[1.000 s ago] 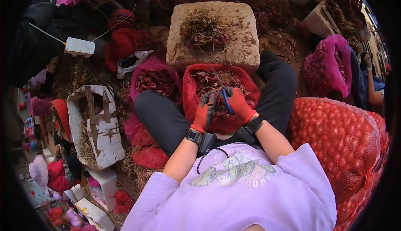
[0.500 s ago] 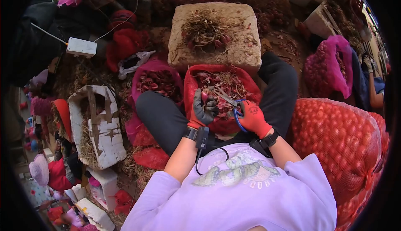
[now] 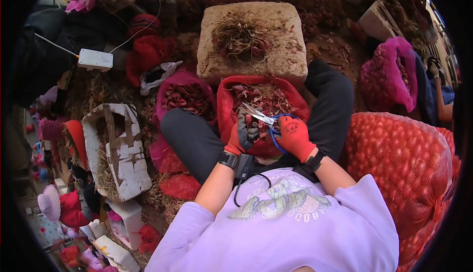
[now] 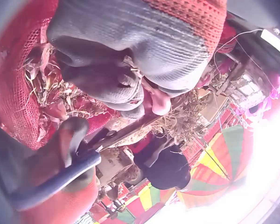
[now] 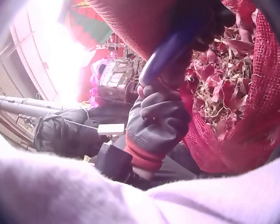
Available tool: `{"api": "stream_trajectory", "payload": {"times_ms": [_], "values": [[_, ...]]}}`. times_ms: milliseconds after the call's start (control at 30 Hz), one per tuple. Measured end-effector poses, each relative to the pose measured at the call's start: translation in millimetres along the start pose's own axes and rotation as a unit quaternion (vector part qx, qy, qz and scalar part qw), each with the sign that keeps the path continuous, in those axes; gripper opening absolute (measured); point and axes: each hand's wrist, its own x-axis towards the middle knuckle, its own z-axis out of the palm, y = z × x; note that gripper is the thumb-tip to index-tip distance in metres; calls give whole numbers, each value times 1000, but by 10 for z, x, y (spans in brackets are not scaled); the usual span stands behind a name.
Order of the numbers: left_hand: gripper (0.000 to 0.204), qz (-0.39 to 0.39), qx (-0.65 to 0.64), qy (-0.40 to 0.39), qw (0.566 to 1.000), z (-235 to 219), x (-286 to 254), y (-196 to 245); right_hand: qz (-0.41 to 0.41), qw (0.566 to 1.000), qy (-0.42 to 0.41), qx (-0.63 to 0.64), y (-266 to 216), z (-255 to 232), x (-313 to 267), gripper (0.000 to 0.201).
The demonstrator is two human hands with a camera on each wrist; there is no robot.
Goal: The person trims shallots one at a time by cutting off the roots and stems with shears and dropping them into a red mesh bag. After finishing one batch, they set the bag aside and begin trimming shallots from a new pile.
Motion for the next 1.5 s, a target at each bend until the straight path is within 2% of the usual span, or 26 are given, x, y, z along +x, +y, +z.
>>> {"api": "stream_trajectory", "payload": {"times_ms": [67, 167, 267, 367, 467, 567, 667, 767, 867, 967, 1067, 1167, 1267, 1367, 1467, 1500], "values": [[53, -15, -15, 11, 1000, 0, -5, 11, 38, 996, -75, 42, -20, -60, 56, 47], [50, -13, -61, -2, 998, 38, 18, 48, 38, 984, -19, 172, 9, -34, 53, 43], [45, 36, -72, 171, 982, 248, -19, 46, 27, 978, 9, 204, 63, 36, -17, 44], [41, 51, -145, 76, 985, 85, 26, 96, 26, 983, 17, 183, 108, -26, -144, 46], [39, 4, -177, -2, 984, 13, 53, 148, 22, 994, 29, 102, 130, -52, -191, 48], [36, 10, -135, 22, 991, 80, 31, 140, 19, 991, 30, 128, 70, -151, -165, 50], [39, 58, -92, 114, 988, 164, 16, 68, 34, 993, -9, 113, 64, -107, -140, 50], [44, 67, -5, 142, 988, 73, 38, 16, 27, 994, -4, 107, 96, -23, -141, 48], [43, 66, 16, 147, 987, 100, 29, -10, 34, 996, -24, 83, 91, -94, -154, 45], [44, 37, 20, 69, 997, -32, 36, 9, 19, 995, -64, 75, 169, -126, -129, 42], [48, -40, -147, -116, 981, -34, 83, 67, 35, 969, -45, 238, 150, -201, -82, 35], [47, -84, -184, -126, 971, 58, 52, 99, 47, 929, 15, 367, 115, -129, 19, 33], [47, -114, -198, -94, 969, 39, 57, 94, -30, 906, 118, 405, -60, -188, 131, 23], [50, -131, -186, -78, 971, -24, 74, 54, -126, 924, 132, 335, -86, -115, 299, 33], [48, -173, -185, -131, 958, -111, 70, -5, -140, 934, 110, 310, -162, -105, 407, 35], [47, -177, -174, -93, 964, -134, 46, -23, -149, 939, 116, 289, -177, -93, 418, 36]]}}
